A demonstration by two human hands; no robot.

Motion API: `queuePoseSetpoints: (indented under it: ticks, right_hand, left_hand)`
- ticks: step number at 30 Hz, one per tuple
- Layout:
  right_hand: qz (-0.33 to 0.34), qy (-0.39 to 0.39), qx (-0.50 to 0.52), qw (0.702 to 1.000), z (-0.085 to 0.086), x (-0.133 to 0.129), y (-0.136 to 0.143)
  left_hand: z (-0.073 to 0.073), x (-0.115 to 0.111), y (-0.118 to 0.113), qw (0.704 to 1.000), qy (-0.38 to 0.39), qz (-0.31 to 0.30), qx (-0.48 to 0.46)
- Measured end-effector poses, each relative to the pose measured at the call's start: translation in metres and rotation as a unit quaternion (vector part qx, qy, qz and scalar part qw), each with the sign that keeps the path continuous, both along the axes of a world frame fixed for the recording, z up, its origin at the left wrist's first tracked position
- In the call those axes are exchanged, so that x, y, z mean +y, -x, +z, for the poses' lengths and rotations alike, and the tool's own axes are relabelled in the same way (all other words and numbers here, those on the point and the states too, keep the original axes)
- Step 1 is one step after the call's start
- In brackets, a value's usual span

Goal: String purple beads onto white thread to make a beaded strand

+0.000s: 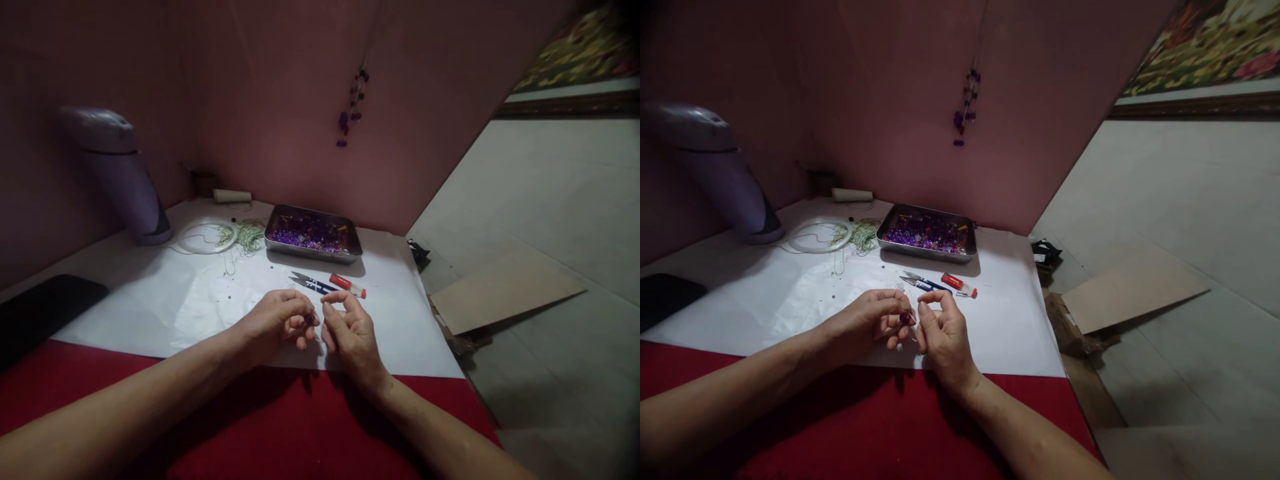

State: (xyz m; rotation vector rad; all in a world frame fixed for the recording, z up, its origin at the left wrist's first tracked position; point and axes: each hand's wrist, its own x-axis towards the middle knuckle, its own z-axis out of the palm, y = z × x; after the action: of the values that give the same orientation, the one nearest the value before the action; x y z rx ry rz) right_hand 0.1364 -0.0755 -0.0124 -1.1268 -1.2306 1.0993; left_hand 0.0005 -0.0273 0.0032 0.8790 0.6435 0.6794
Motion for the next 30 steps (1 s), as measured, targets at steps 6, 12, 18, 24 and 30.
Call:
queuePoseSetpoints:
  ticks: [6, 12, 18, 24, 30]
  right_hand:
    - [0.007, -0.017, 0.002, 1.0, 0.0019, -0.0027, 0.0002]
    - [0.032, -0.001, 0.038, 0.999, 0.004, -0.0032, 0.0025]
    - [0.07, 0.003, 0.06, 0.996, 0.0063, -0.0047, 0.0047]
    - [0.056, 0.001, 0.029, 0.998, 0.0062, -0.0055, 0.0059]
    - [-0.015, 0.001, 0.004, 1.0, 0.0018, -0.0027, 0.0022]
  left_hand:
    - [-0.0008, 0.0003, -0.0009, 1.0, 0.0, 0.013, -0.026]
    - [-0.0056, 0.0, -0.0018, 0.999, -0.018, 0.024, -0.02]
    - [-0.0084, 0.0005, -0.0014, 0.999, -0.034, 0.019, -0.019]
    - [-0.0057, 0.0005, -0.003, 0.998, -0.035, 0.046, -0.021]
    - [0.0004, 0.0019, 0.0015, 0.998, -0.047, 0.013, -0.026]
